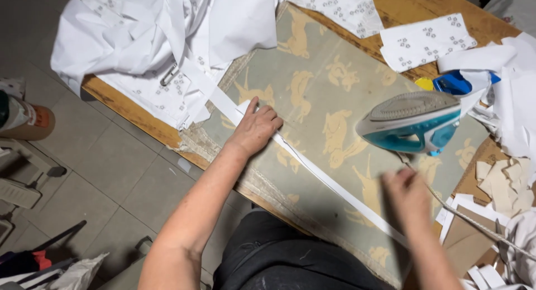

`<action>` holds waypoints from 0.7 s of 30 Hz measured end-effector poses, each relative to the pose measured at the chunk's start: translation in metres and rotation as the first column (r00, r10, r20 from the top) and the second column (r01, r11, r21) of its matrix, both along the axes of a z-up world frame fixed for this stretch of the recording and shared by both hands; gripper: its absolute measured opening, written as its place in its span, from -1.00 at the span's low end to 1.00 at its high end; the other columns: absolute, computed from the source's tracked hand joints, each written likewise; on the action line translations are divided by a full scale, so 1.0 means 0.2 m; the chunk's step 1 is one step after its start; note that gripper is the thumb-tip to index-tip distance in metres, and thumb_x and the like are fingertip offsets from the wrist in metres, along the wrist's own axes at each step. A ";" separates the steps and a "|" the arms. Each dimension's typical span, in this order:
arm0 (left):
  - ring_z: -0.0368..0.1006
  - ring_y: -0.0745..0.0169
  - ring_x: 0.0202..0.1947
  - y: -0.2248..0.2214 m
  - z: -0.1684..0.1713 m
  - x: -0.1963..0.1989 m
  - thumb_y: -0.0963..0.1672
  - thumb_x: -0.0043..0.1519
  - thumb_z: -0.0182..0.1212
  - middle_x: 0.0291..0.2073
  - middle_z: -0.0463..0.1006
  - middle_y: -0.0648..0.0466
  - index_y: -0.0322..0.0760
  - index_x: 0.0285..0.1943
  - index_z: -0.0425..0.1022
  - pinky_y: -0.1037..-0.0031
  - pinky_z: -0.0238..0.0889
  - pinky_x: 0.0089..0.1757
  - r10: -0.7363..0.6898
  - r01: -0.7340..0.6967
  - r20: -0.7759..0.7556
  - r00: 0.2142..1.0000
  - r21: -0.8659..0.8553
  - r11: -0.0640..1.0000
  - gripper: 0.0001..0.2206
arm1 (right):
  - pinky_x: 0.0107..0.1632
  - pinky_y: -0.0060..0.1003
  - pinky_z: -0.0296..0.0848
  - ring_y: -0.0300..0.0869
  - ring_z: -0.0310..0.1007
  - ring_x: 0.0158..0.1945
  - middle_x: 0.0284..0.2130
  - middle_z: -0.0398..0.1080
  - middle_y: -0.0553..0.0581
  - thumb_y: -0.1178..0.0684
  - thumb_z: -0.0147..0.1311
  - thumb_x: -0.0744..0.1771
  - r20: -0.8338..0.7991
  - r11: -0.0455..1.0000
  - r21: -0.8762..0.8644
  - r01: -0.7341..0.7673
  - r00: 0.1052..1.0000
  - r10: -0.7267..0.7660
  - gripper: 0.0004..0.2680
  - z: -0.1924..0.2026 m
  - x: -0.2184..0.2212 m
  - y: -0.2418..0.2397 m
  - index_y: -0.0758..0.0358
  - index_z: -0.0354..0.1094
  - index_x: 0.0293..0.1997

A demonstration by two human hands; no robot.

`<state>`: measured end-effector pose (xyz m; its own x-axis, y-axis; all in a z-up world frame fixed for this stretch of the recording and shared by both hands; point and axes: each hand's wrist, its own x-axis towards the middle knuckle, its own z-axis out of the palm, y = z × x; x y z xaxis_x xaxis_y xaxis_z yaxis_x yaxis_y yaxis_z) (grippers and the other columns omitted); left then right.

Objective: Ironing and pressing long white fabric strips on an ironing board

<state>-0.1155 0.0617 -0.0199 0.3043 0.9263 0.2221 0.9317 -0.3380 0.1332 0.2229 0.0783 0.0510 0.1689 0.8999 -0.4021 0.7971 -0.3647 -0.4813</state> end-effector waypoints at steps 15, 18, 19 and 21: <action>0.30 0.12 -0.35 0.11 -0.11 0.06 -0.12 0.03 0.02 -0.56 0.40 0.16 -0.06 -0.41 0.43 0.29 0.00 -0.11 -0.117 0.115 0.004 0.993 -0.223 0.968 -0.92 | -0.13 -0.15 0.22 -0.04 0.27 -0.19 -0.40 0.28 0.06 -0.12 -0.11 0.26 0.277 0.791 -0.181 -0.584 0.742 0.611 -0.86 -0.43 0.55 -0.36 0.04 0.25 -0.40; 0.40 0.17 -0.37 0.09 -0.03 0.09 -0.19 -0.10 0.18 -0.50 0.49 0.19 -0.09 -0.37 0.47 0.32 -0.01 -0.10 -0.133 0.161 0.111 0.985 -0.298 0.941 -0.86 | -0.07 -0.42 0.27 -0.25 0.37 -0.17 -0.33 0.39 -0.07 -0.10 -0.04 0.24 0.077 0.847 -0.369 -0.383 0.896 0.438 -0.87 -0.28 0.70 -0.30 -0.03 0.42 -0.30; 0.40 0.17 -0.37 0.06 -0.05 0.15 -0.19 -0.10 0.18 -0.50 0.49 0.19 -0.09 -0.37 0.47 0.32 -0.01 -0.10 -0.137 0.165 0.112 0.984 -0.299 0.940 -0.86 | -0.07 -0.42 0.27 -0.25 0.37 -0.17 -0.33 0.39 -0.07 -0.10 -0.04 0.24 0.076 0.848 -0.371 -0.379 0.898 0.434 -0.87 -0.32 0.90 -0.27 -0.03 0.42 -0.30; 0.39 0.12 -0.47 0.03 -0.11 0.29 -0.21 -0.06 0.15 -0.49 0.49 0.18 -0.08 -0.37 0.48 0.23 0.07 -0.22 -0.233 0.269 0.263 0.936 -0.111 0.957 -0.86 | -0.08 -0.41 0.30 -0.23 0.46 -0.21 -0.23 0.48 -0.09 -0.18 0.09 0.18 0.244 0.872 -0.421 -0.249 0.895 0.374 -0.81 -0.39 1.31 -0.24 -0.07 0.49 -0.27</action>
